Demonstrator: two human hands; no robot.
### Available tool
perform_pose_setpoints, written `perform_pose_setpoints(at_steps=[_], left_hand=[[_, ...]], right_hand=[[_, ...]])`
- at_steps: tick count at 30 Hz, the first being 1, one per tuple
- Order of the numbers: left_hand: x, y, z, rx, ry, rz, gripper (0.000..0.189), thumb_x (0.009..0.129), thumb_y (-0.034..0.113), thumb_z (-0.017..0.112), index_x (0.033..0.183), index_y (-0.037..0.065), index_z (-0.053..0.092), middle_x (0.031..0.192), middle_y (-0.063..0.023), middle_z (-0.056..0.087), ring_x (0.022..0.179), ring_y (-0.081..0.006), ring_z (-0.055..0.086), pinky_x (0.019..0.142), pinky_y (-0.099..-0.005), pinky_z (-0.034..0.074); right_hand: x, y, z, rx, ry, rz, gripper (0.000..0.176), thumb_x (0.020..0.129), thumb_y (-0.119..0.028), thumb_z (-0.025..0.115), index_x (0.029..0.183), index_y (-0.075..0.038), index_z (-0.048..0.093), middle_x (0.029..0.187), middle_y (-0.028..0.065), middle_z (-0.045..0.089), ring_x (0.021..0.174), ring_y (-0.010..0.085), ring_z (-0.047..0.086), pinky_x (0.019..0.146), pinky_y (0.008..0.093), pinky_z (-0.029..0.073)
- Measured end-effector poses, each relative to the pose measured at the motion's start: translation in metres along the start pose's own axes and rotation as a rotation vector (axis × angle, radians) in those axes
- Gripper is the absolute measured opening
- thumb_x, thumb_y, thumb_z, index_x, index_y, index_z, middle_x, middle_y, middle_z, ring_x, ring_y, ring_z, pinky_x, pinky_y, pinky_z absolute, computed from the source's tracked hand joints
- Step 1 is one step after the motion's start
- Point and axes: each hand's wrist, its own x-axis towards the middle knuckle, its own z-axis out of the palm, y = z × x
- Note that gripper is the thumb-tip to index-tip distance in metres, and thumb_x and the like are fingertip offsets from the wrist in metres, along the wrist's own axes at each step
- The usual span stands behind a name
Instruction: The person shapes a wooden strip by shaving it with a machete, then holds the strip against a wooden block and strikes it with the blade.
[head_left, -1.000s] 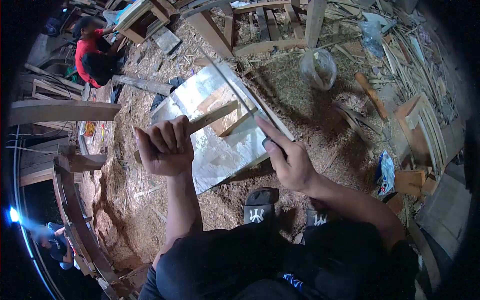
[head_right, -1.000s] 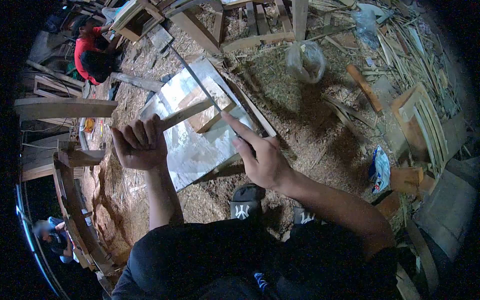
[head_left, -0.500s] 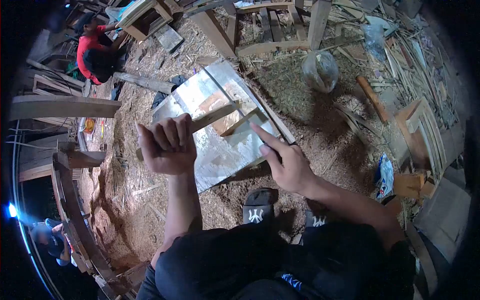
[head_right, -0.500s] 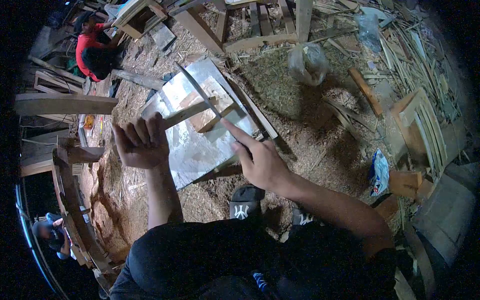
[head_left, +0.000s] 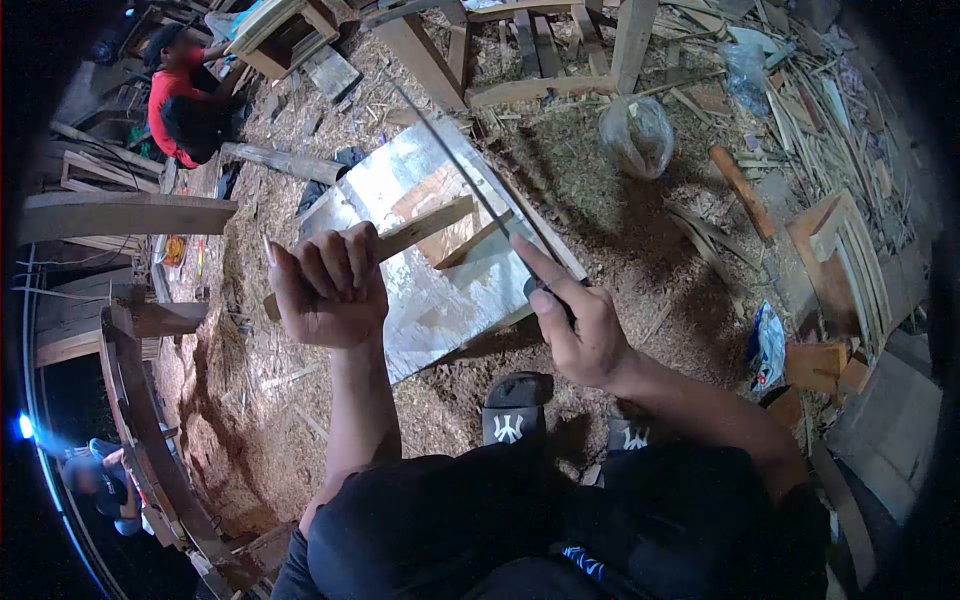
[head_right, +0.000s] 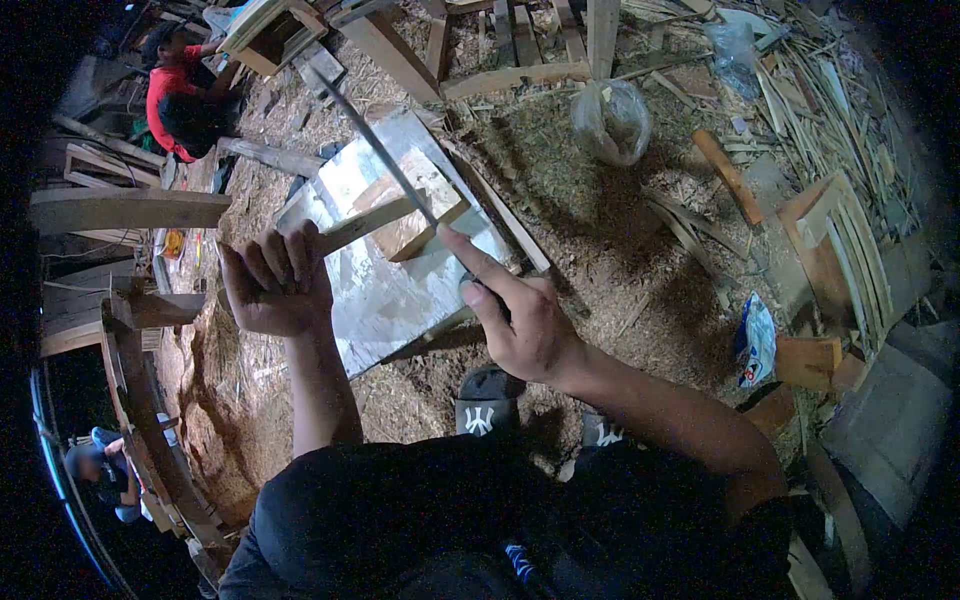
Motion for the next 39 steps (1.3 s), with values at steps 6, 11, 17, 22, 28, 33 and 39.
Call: perform_pose_setpoints(at_steps=[6, 11, 17, 22, 28, 33, 39], left_hand=[[0.003, 0.002, -0.001, -0.062, 0.025, -0.011, 0.059, 0.105, 0.037, 0.029, 0.049, 0.017, 0.028, 0.041, 0.0001, 0.024, 0.035, -0.0132, 0.020, 0.050, -0.0275, 0.028], [-0.004, -0.002, 0.012, -0.028, 0.151, 0.026, 0.058, 0.105, 0.035, 0.031, 0.050, 0.017, 0.027, 0.042, -0.0002, 0.022, 0.035, -0.0136, 0.017, 0.049, -0.0277, 0.028], [-0.002, -0.001, 0.009, 0.011, 0.098, 0.015, 0.058, 0.105, 0.033, 0.031, 0.049, 0.017, 0.026, 0.041, 0.0002, 0.023, 0.036, -0.0133, 0.016, 0.048, -0.0284, 0.026], [-0.001, -0.002, 0.007, -0.012, 0.109, 0.011, 0.056, 0.104, 0.034, 0.032, 0.050, 0.018, 0.026, 0.042, 0.0001, 0.023, 0.037, -0.0132, 0.017, 0.048, -0.0283, 0.024], [0.004, 0.001, 0.002, 0.028, 0.205, 0.022, 0.054, 0.104, 0.035, 0.033, 0.054, 0.017, 0.024, 0.045, 0.0010, 0.021, 0.038, -0.0127, 0.016, 0.050, -0.0286, 0.026], [-0.004, -0.002, 0.020, 0.094, 0.534, 0.066, 0.052, 0.103, 0.034, 0.035, 0.056, 0.017, 0.023, 0.047, 0.0011, 0.018, 0.040, -0.0128, 0.016, 0.054, -0.0299, 0.030], [-0.002, -0.001, 0.014, 0.073, 0.271, 0.029, 0.051, 0.103, 0.033, 0.038, 0.057, 0.017, 0.024, 0.047, 0.0009, 0.018, 0.041, -0.0122, 0.016, 0.051, -0.0285, 0.029]], right_hand=[[0.005, 0.000, -0.001, -0.123, -0.173, 0.309, 0.046, 0.103, -0.019, 0.044, 0.148, -0.013, 0.040, 0.097, 0.0173, 0.055, 0.084, 0.0216, 0.049, 0.074, 0.0346, 0.042], [0.007, -0.018, -0.004, 0.075, -0.066, 0.218, 0.047, 0.102, -0.019, 0.046, 0.149, -0.015, 0.040, 0.068, 0.0171, 0.064, 0.048, 0.0065, 0.049, 0.049, 0.0319, 0.045], [0.006, -0.015, -0.006, -0.070, -0.157, 0.378, 0.047, 0.102, -0.015, 0.045, 0.147, -0.008, 0.040, 0.078, 0.0202, 0.069, 0.050, 0.0103, 0.055, 0.052, 0.0320, 0.048], [0.002, -0.006, -0.003, -0.002, -0.011, 0.099, 0.047, 0.102, -0.015, 0.046, 0.149, -0.013, 0.040, 0.055, 0.0140, 0.055, 0.043, 0.0075, 0.043, 0.045, 0.0328, 0.041], [0.001, 0.013, 0.007, -0.085, -0.042, 0.129, 0.049, 0.101, -0.016, 0.046, 0.150, -0.014, 0.038, 0.062, 0.0143, 0.059, 0.047, 0.0057, 0.044, 0.047, 0.0302, 0.042], [0.007, -0.019, -0.008, -0.017, -0.186, 0.396, 0.049, 0.101, -0.016, 0.046, 0.149, -0.011, 0.038, 0.109, 0.0239, 0.068, 0.052, 0.0071, 0.055, 0.050, 0.0288, 0.046], [-0.001, 0.004, 0.003, -0.128, -0.117, 0.251, 0.047, 0.102, -0.014, 0.046, 0.148, -0.010, 0.039, 0.061, 0.0146, 0.057, 0.050, 0.0066, 0.044, 0.047, 0.0309, 0.043]])
